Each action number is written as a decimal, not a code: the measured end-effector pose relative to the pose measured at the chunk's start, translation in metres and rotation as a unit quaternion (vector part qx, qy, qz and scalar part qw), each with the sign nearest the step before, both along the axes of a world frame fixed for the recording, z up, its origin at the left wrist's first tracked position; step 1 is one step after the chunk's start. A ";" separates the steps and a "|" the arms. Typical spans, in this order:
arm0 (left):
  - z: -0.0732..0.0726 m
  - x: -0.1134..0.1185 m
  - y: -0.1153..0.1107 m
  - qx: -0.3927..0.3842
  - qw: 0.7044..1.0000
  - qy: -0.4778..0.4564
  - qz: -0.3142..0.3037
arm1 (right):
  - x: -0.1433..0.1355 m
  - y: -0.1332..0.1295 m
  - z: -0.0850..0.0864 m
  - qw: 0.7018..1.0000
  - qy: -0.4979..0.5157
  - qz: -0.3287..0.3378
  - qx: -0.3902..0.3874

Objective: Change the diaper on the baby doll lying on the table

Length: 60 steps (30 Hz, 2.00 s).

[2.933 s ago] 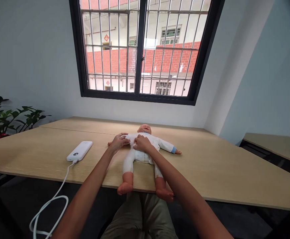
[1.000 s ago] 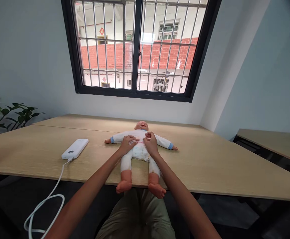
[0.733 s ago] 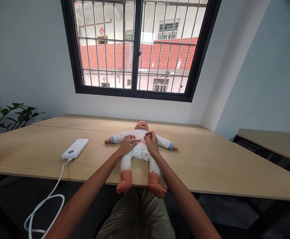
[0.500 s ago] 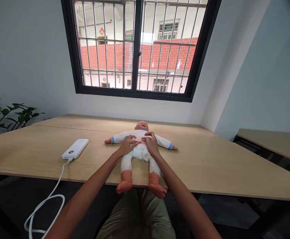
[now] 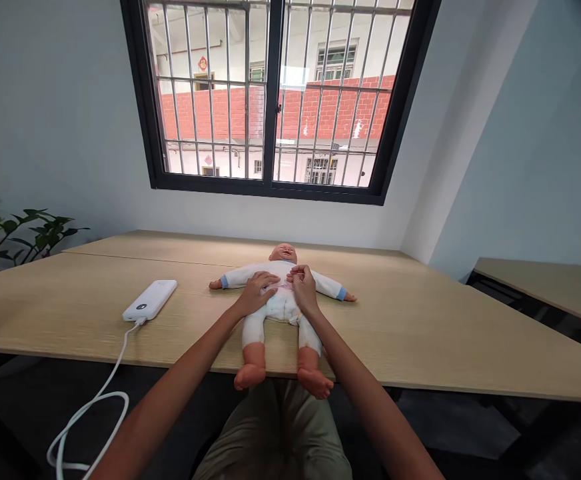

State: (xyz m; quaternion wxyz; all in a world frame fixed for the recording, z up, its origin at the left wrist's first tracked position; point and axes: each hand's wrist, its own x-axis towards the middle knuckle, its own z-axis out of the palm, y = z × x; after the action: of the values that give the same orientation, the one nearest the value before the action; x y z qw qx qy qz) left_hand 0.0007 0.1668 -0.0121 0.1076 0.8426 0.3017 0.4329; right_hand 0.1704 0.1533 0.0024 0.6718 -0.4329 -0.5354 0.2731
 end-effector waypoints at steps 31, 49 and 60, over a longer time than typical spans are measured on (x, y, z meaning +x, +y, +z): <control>0.007 0.000 -0.008 -0.084 0.993 0.031 -0.077 | 0.002 0.002 -0.002 0.998 -0.046 -0.051 -0.001; 0.008 -0.002 0.001 -0.159 0.974 -0.160 -0.033 | 0.013 0.007 0.005 0.997 0.032 -0.068 0.008; 0.001 -0.001 0.000 -0.096 0.995 0.014 0.039 | 0.024 0.009 -0.003 0.992 -0.125 0.028 -0.011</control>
State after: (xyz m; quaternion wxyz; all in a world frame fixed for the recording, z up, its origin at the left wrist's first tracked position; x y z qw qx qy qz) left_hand 0.0001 0.1665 -0.0116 0.1667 0.8218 0.3760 0.3942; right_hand 0.1941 0.1625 -0.0009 0.5867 -0.4556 -0.6243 0.2417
